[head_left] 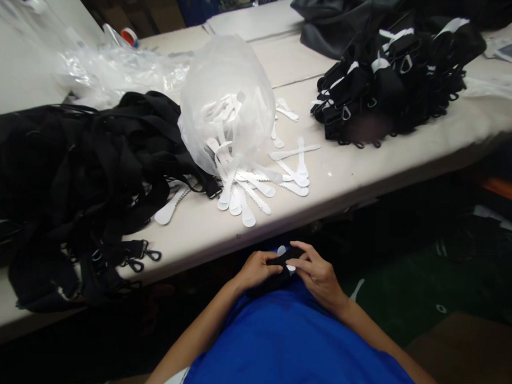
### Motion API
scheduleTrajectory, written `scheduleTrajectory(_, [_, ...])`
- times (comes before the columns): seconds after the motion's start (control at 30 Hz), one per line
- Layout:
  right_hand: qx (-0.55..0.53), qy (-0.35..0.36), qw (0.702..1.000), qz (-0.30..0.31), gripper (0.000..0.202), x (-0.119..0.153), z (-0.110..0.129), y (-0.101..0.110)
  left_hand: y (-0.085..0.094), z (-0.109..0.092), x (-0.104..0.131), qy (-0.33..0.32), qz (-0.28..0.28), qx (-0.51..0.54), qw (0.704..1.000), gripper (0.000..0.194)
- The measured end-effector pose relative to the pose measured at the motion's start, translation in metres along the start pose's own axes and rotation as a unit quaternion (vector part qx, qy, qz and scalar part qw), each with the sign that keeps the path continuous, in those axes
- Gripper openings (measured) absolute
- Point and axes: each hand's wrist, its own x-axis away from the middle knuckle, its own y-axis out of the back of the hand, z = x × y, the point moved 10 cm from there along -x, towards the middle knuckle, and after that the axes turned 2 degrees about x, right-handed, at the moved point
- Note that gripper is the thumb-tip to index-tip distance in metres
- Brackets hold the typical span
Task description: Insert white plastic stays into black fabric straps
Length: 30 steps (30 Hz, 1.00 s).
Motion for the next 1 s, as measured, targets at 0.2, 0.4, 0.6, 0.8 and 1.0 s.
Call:
scheduleTrajectory(0.2, [-0.178, -0.202, 0.963, -0.030, 0.020, 0.009, -0.075, -0.040, -0.003, 0.011, 0.012, -0.043, -0.070, -0.110, 0.991, 0.036])
scheduleTrajectory(0.4, [-0.192, -0.207, 0.957, -0.058, 0.022, 0.011, -0.078, -0.044, 0.001, 0.005, 0.019, -0.071, -0.128, -0.143, 0.979, 0.032])
scheduleTrajectory(0.6, [-0.201, -0.220, 0.953, -0.058, 0.028, 0.009, -0.074, -0.045, 0.003, 0.010, 0.004, -0.069, -0.135, -0.053, 0.987, 0.027])
scheduleTrajectory(0.8, [-0.195, -0.251, 0.947, -0.041, 0.036, 0.007, -0.081, -0.051, 0.011, 0.030, -0.008, -0.024, -0.170, 0.064, 0.983, 0.025])
scheduleTrajectory(1.0, [-0.131, -0.262, 0.956, -0.001, 0.029, 0.001, -0.079, -0.054, 0.015, 0.049, -0.009, 0.007, -0.237, 0.121, 0.964, 0.026])
